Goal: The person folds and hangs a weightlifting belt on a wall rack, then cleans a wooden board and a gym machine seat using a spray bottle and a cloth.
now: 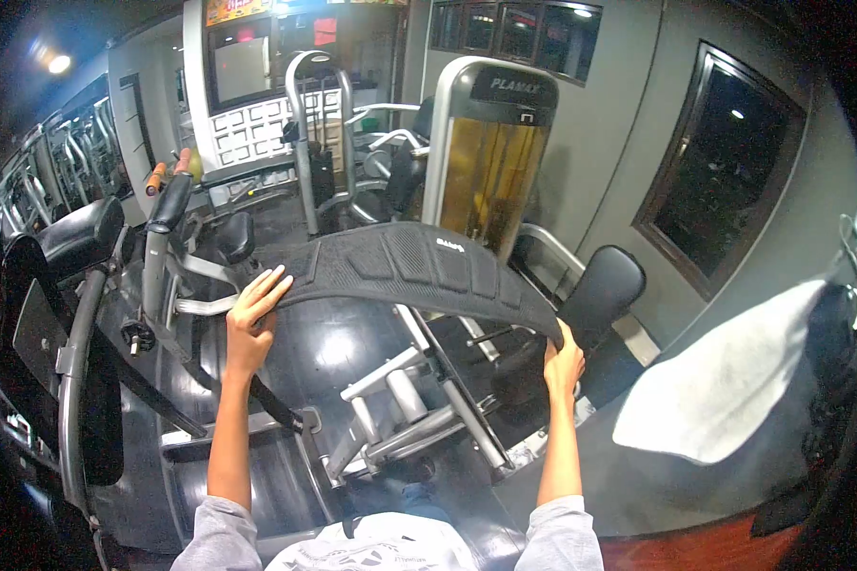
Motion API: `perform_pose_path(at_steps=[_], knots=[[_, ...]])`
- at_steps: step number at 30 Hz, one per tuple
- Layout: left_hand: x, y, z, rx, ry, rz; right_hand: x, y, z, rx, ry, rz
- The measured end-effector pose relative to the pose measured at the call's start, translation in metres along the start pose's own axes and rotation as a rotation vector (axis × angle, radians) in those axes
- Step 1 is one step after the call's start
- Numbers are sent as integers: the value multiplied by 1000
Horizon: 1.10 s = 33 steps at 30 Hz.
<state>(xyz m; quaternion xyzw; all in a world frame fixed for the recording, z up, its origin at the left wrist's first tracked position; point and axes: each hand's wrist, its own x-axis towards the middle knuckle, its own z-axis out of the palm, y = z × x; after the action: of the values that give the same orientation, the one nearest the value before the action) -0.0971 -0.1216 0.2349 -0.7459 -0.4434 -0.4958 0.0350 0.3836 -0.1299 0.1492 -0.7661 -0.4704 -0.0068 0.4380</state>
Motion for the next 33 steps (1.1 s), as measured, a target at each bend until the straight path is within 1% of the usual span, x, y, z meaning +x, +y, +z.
perform_pose_path(at_steps=[2, 3, 5, 7, 8, 9, 10, 11, 12, 14, 16, 18, 19, 20, 21, 22, 24, 26, 27, 29, 30, 31, 32, 33], knots=[[-2, 5, -1, -21, -21, 21, 5, -11, -23, 42, 20, 6], [-2, 11, -2, -98, -41, -9, 5, -24, -38, 40, 3, 23], [-5, 14, -1, -207, -98, -33, 12, -37, -54, 65, -77, 77], [-4, 18, 1, -217, -111, -6, 20, -34, -56, 133, -135, 126], [-4, 20, 2, -218, -118, 14, 28, -17, -48, 255, -228, 154], [-4, 25, 1, -223, -121, 19, 23, -22, -47, 336, -266, 291], [-5, 31, -2, -225, -142, -20, 19, -26, -46, 417, -305, 429], [-6, 36, -3, -225, -163, -60, 21, -18, -49, 595, -542, 415], [-7, 37, -2, -226, -164, -60, 18, -19, -41, 694, -612, 477], [-11, 41, -1, -206, -100, -20, 6, -16, -32, 922, -781, 555], [-17, 45, 5, -426, -147, -142, -15, -27, -25, 1114, -826, 592], [-31, 44, 17, -548, -255, -240, -35, -33, -14, 1256, -845, 659], [-35, 49, 24, -552, -262, -240, -41, -27, -3, 1258, -849, 713], [-40, 54, 26, -444, -346, -314, -48, -21, 8, 1262, -854, 768], [-47, 60, 31, -414, -305, -305, -56, -25, 10, 1280, -835, 816], [-53, 68, 38, -383, -265, -297, -61, -19, 14, 1315, -863, 852], [-60, 78, 44, -402, -282, -314, -74, -13, 18, 1374, -857, 894], [-65, 89, 49, -589, -282, -350, -82, -4, 19, 1424, -897, 943], [-68, 96, 54, -585, -285, -352, -86, -6, 15, 1469, -934, 987], [-78, 104, 67, -789, -253, -445, -98, -12, 11, 1461, -959, 1022], [-79, 110, 69, -812, -257, -418, -103, -16, 8, 1452, -982, 1052], [-79, 118, 73, -904, -238, -426, -107, -13, 9, 1474, -1061, 1041], [-78, 127, 76, -995, -218, -432, -110, -14, 9, 1473, -1067, 1044], [-79, 130, 77, -990, -218, -436, -114, -16, 8, 1560, -1089, 1082]])
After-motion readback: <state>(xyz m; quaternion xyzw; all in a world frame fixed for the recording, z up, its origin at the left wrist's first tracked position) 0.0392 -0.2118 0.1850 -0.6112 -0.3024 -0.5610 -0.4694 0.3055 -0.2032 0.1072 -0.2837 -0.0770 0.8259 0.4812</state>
